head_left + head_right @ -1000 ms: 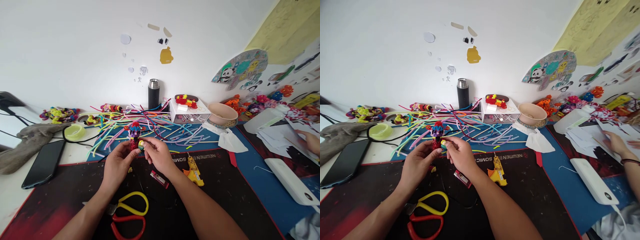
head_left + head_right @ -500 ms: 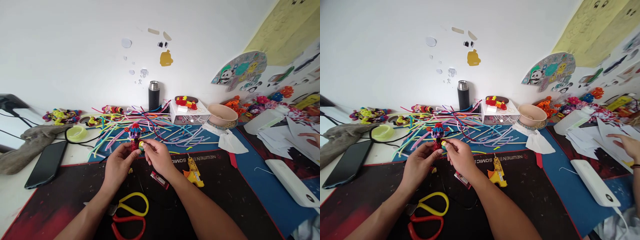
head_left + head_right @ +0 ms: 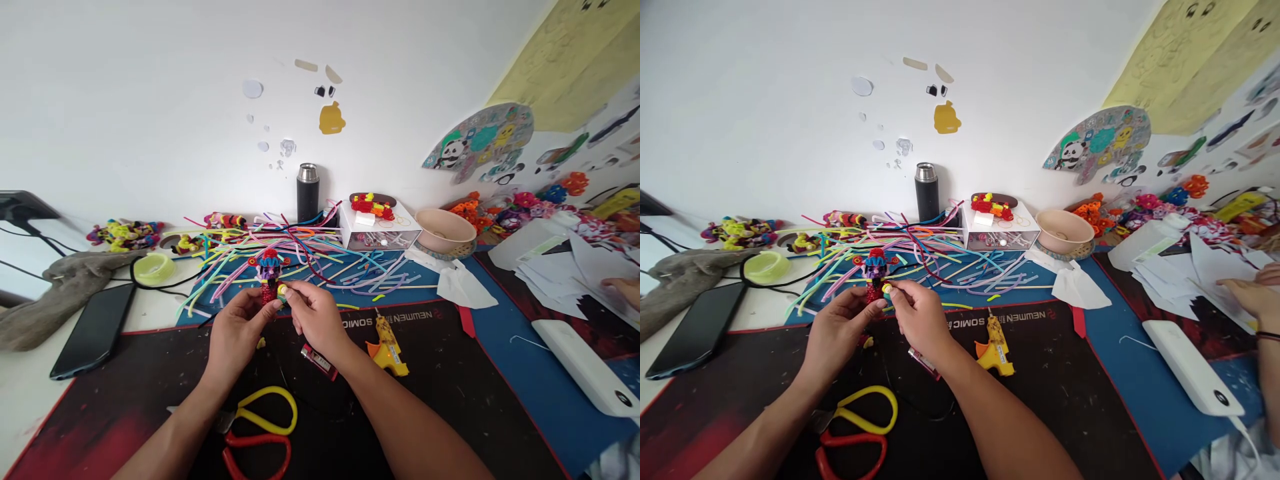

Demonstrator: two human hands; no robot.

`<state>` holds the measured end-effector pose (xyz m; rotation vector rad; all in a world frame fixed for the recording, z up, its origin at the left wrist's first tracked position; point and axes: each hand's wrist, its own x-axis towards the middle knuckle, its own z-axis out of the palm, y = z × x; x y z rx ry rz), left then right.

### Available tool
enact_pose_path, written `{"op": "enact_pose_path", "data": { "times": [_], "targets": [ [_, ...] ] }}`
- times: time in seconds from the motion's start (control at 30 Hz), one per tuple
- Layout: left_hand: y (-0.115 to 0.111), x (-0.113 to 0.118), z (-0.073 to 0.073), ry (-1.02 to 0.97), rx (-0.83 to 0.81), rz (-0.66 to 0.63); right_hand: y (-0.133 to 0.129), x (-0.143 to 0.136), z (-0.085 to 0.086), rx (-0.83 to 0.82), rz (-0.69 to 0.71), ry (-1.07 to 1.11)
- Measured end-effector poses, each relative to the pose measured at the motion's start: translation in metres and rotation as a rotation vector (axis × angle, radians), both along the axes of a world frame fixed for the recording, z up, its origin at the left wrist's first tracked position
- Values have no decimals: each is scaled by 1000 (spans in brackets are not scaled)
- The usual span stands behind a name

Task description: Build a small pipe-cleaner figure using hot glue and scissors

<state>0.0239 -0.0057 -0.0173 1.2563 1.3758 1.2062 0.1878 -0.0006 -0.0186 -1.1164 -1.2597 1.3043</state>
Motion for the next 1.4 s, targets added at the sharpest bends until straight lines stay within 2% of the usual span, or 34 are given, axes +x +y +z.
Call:
{"op": "enact_pose_path", "data": {
  "times": [0.43, 0.77, 1.4],
  "targets": [
    [0, 1, 5, 15, -10, -4, -1, -1, -5, 10, -14, -8],
    [2, 1, 7, -34, -59, 19, -2, -1, -3, 47, -25, -69],
    [1, 5, 12, -111, -52, 1, -2, -1, -6, 67, 6, -102]
  ]
}}
